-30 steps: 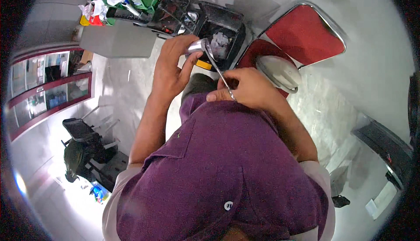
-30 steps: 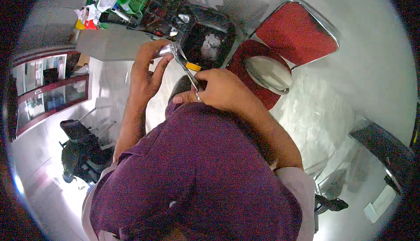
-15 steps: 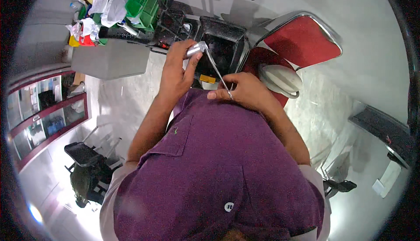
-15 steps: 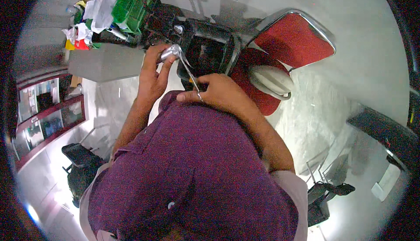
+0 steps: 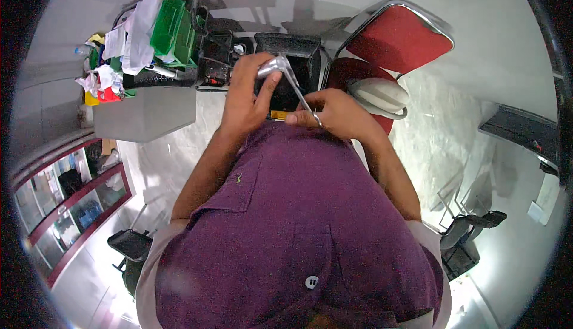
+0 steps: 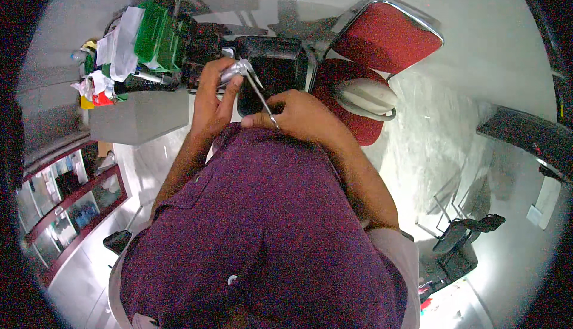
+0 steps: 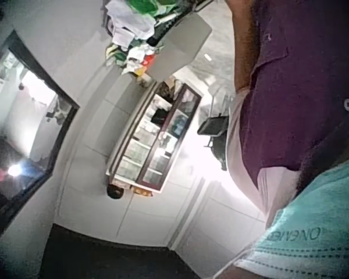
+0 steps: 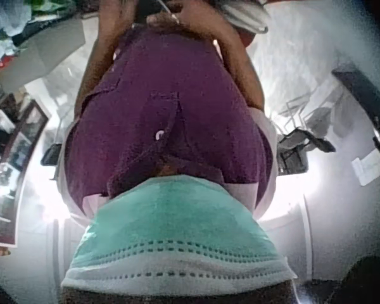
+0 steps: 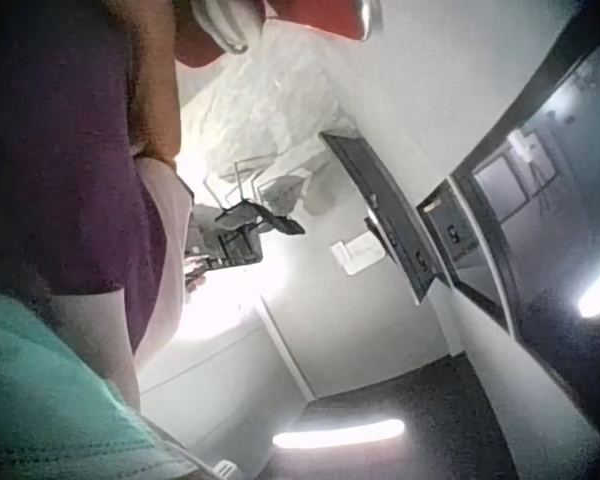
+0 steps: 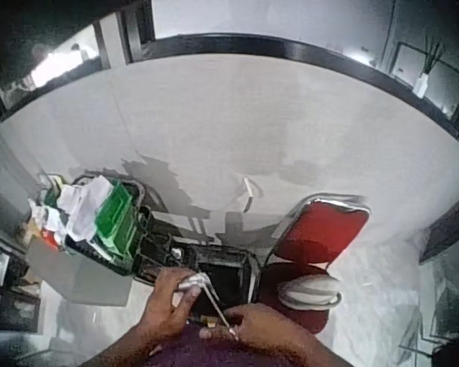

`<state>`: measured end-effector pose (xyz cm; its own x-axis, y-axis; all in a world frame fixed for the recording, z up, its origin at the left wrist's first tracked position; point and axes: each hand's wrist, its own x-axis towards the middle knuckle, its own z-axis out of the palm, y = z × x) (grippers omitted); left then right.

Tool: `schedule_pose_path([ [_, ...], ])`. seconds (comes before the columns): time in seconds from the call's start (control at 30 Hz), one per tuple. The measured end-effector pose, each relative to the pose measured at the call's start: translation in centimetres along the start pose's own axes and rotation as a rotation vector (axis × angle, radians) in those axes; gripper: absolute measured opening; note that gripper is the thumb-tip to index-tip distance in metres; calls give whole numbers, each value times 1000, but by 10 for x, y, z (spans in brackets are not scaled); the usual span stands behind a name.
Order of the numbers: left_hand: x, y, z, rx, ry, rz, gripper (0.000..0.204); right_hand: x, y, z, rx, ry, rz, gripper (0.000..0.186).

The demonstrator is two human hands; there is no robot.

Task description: The person retrieves a metal cartridge and dental material from desk drawers, packs the dental material into the cartridge by hand, and trims the rim of the cartridge using scissors.

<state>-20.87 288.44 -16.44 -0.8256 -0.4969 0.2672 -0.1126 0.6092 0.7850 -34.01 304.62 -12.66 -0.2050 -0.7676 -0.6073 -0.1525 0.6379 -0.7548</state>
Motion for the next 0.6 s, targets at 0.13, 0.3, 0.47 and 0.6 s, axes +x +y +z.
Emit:
schedule_pose_path([
  [0.13,2,8,1,-79,-113,-65,30,-2,1,-5,-73,77,-20,72],
  [0.3,2,10,-1,-157,-169,-107,29,-4,3,-4,-231,155,-43,70],
  [0.47,2,12,-4,-266,-167,-180,28,-7,7,-4,-238,193,-88,63],
  [0.6,0,12,-8,-406,-246,-337,31,-8,10,-8,-247,168,-96,57],
])
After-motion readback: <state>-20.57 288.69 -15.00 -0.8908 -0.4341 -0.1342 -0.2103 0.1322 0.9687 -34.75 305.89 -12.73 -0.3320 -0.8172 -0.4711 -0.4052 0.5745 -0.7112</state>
